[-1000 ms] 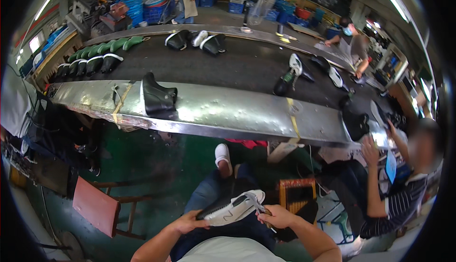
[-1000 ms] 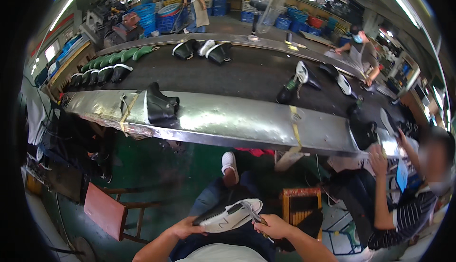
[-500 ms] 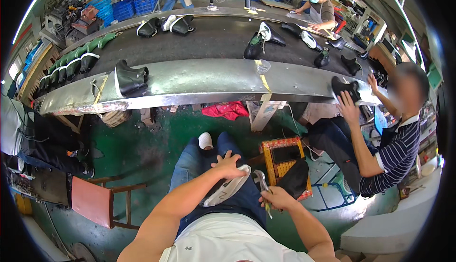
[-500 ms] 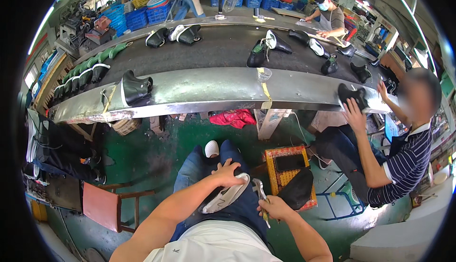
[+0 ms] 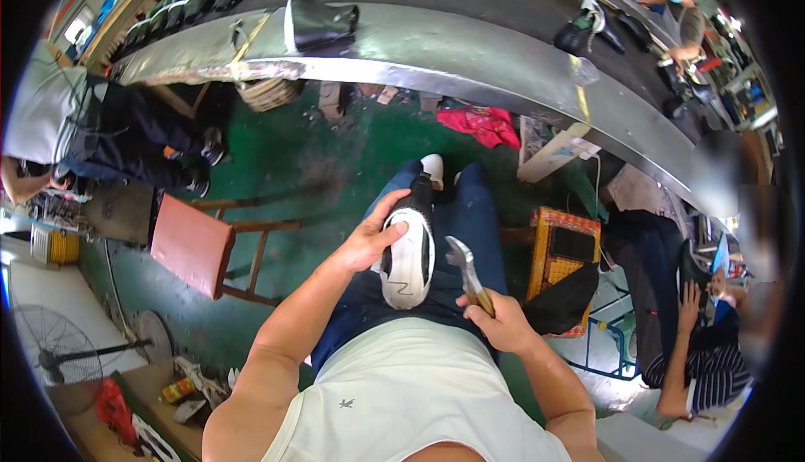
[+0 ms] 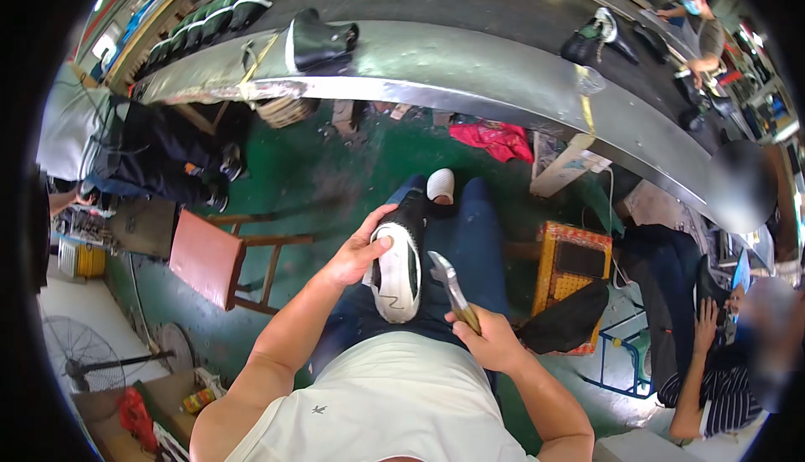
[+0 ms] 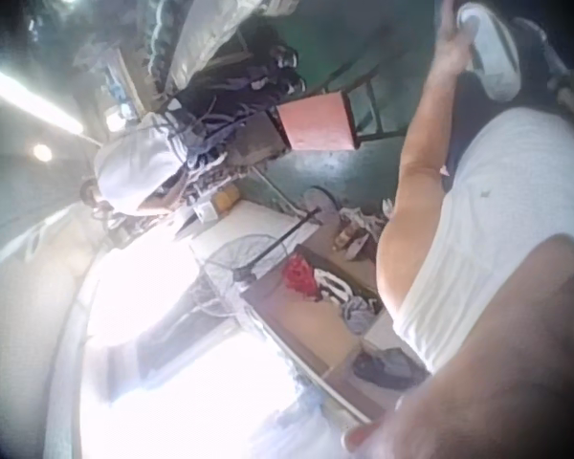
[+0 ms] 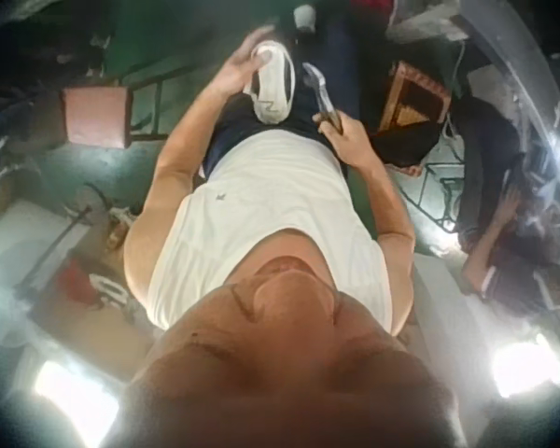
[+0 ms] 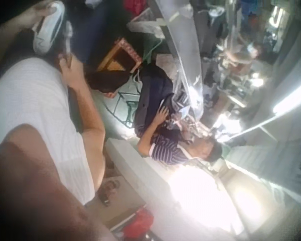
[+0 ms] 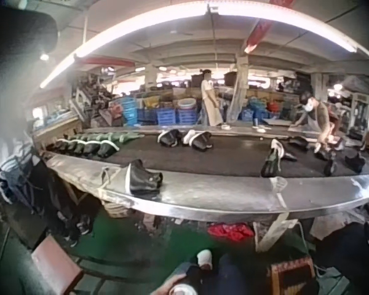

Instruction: Using pliers to pull and secure materials onto a shoe last during the shoe manufacturing process.

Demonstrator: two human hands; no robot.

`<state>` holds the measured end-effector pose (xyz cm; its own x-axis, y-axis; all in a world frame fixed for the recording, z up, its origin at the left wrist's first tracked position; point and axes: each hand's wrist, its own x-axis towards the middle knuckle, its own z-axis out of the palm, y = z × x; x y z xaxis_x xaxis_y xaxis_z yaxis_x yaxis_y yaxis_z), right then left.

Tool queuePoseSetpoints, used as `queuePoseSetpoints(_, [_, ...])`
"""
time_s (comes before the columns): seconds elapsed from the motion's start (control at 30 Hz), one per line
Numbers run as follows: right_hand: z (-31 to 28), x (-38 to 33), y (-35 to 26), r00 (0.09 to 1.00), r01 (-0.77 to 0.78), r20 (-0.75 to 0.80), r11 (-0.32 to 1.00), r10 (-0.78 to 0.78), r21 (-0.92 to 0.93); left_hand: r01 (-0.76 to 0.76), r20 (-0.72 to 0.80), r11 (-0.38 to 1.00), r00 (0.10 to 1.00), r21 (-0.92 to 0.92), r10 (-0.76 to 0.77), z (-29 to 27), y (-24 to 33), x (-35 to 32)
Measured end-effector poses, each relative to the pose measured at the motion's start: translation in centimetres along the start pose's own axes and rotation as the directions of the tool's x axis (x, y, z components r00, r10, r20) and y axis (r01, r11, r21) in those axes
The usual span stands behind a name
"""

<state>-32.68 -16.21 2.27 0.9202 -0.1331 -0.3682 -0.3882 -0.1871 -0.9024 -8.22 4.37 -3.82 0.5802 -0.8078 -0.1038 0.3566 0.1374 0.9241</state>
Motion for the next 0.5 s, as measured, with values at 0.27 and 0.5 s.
queuePoseSetpoints(0.27, [2.7,4.9,-2.9,0.977,0.014,0.213,0.999,-0.003,-0.049,-0.312,-0.031,0.879,0.938,0.361,0.346,-1.7,-0.9,-1.0])
queuePoseSetpoints(0.5, [2.7,7.7,-3.6,0.949,-0.051,0.314,0.973,-0.023,0.224,-0.197,-0.078,0.674,0.932,0.712,0.355,-1.5,0.3,-2.4])
